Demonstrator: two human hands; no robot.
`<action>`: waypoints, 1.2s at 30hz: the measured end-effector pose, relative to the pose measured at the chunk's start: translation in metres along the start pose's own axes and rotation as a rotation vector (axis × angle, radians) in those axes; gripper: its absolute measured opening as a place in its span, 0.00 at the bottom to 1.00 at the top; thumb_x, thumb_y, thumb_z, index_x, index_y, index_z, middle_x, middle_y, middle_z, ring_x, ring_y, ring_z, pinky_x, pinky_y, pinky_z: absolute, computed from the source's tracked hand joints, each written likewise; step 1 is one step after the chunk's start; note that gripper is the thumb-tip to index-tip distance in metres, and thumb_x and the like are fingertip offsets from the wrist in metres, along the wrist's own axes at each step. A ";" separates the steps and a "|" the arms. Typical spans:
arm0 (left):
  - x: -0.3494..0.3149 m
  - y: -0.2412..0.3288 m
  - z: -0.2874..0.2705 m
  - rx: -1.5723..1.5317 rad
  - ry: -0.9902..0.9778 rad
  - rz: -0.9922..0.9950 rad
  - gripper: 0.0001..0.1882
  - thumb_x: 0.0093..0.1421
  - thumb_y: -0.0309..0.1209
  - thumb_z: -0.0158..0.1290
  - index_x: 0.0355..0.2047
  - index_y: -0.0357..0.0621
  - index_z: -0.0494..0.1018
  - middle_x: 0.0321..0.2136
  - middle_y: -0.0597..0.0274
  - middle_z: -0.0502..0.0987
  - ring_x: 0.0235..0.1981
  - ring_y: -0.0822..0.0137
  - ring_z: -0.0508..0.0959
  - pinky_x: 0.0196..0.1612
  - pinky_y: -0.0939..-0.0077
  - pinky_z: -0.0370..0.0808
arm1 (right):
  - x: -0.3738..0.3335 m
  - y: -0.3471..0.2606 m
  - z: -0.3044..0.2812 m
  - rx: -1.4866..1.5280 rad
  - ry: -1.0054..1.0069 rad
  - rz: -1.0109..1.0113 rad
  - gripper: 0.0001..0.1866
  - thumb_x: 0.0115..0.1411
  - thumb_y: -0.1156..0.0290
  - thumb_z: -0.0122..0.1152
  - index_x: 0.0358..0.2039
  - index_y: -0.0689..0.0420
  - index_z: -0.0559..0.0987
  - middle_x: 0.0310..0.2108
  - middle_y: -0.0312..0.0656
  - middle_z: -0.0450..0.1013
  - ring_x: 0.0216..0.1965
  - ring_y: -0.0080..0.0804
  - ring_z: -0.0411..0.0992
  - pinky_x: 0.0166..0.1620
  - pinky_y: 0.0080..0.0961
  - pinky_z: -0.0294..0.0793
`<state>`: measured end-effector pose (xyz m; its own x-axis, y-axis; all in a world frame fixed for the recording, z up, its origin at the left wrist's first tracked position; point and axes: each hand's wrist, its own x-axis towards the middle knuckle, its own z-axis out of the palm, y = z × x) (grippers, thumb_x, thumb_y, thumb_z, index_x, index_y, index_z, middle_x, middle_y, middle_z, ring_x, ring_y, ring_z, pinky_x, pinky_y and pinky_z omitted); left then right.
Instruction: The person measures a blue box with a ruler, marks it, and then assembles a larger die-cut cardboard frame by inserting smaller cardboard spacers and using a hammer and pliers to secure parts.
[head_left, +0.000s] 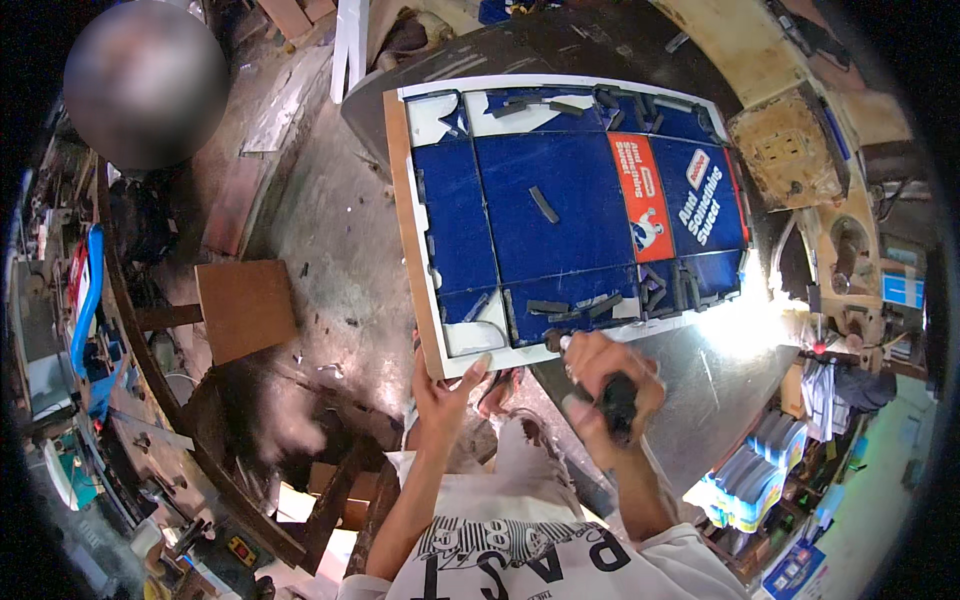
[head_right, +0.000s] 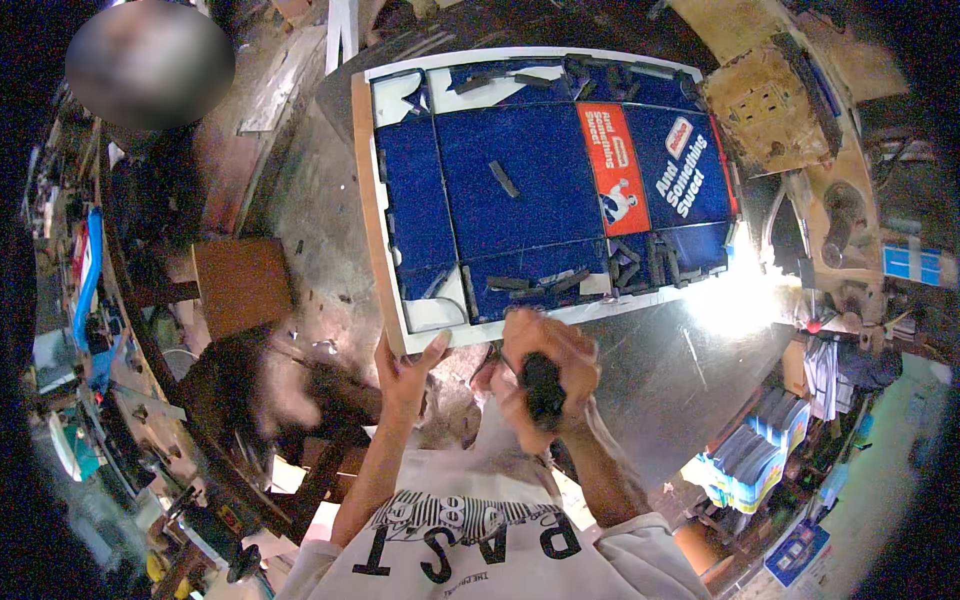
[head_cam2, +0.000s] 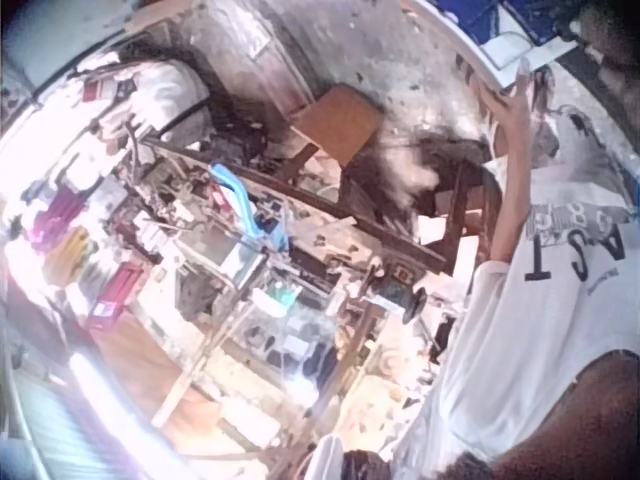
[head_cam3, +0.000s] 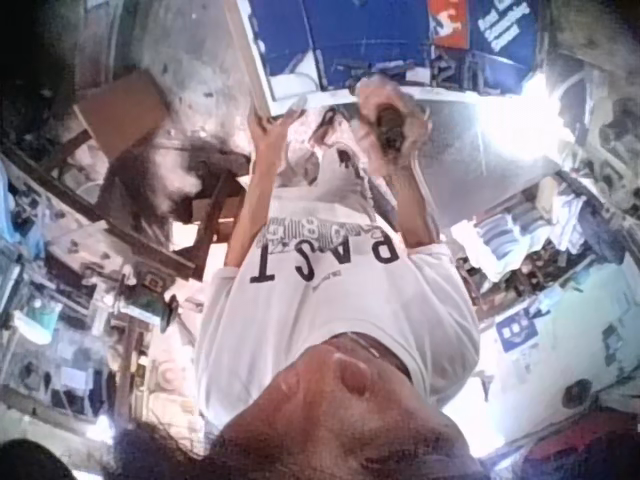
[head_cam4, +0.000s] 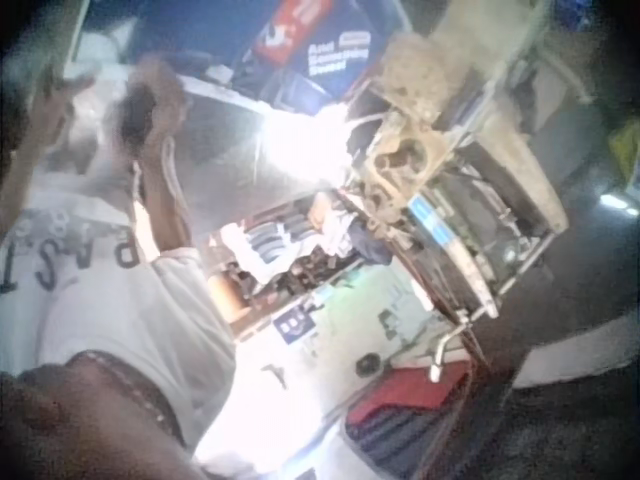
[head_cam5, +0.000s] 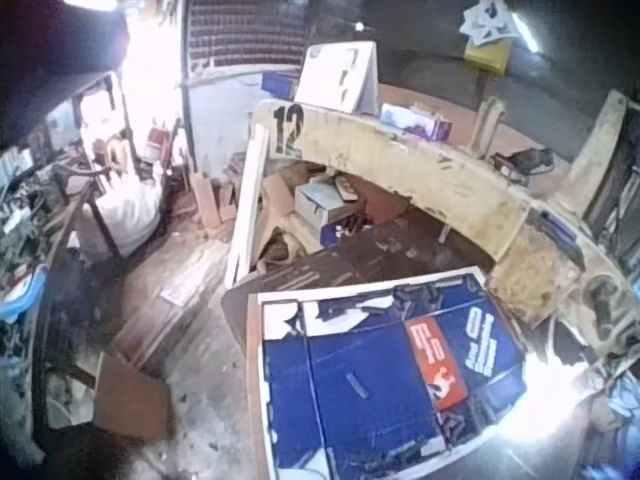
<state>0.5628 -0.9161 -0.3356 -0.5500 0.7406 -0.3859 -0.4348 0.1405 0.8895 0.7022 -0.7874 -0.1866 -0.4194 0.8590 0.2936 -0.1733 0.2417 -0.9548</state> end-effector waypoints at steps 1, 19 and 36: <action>0.001 0.015 0.001 -0.023 -0.042 -0.053 0.26 0.54 0.19 0.63 0.52 0.34 0.66 0.45 0.53 0.75 0.45 0.59 0.79 0.47 0.63 0.83 | -0.003 0.001 -0.001 0.015 0.019 0.019 0.09 0.42 0.77 0.52 0.23 0.55 0.62 0.20 0.36 0.57 0.22 0.26 0.55 0.29 0.28 0.56; -0.008 0.013 -0.004 0.000 0.084 -0.161 0.30 0.53 0.23 0.66 0.54 0.37 0.64 0.44 0.54 0.75 0.44 0.61 0.79 0.46 0.66 0.81 | 0.010 -0.042 -0.093 0.696 0.354 -0.055 0.12 0.41 0.68 0.55 0.26 0.51 0.62 0.22 0.32 0.53 0.23 0.23 0.50 0.31 0.26 0.54; -0.017 0.010 -0.006 -0.017 -0.046 -0.255 0.20 0.57 0.20 0.61 0.49 0.34 0.69 0.42 0.56 0.78 0.42 0.64 0.80 0.42 0.68 0.83 | 0.053 -0.109 -0.145 0.351 0.500 -0.348 0.16 0.44 0.65 0.58 0.32 0.60 0.73 0.29 0.43 0.64 0.38 0.41 0.66 0.48 0.37 0.68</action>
<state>0.5636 -0.9312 -0.3213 -0.3885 0.7115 -0.5855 -0.5674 0.3160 0.7604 0.8277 -0.7033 -0.0738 0.1578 0.8830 0.4421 -0.5361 0.4526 -0.7126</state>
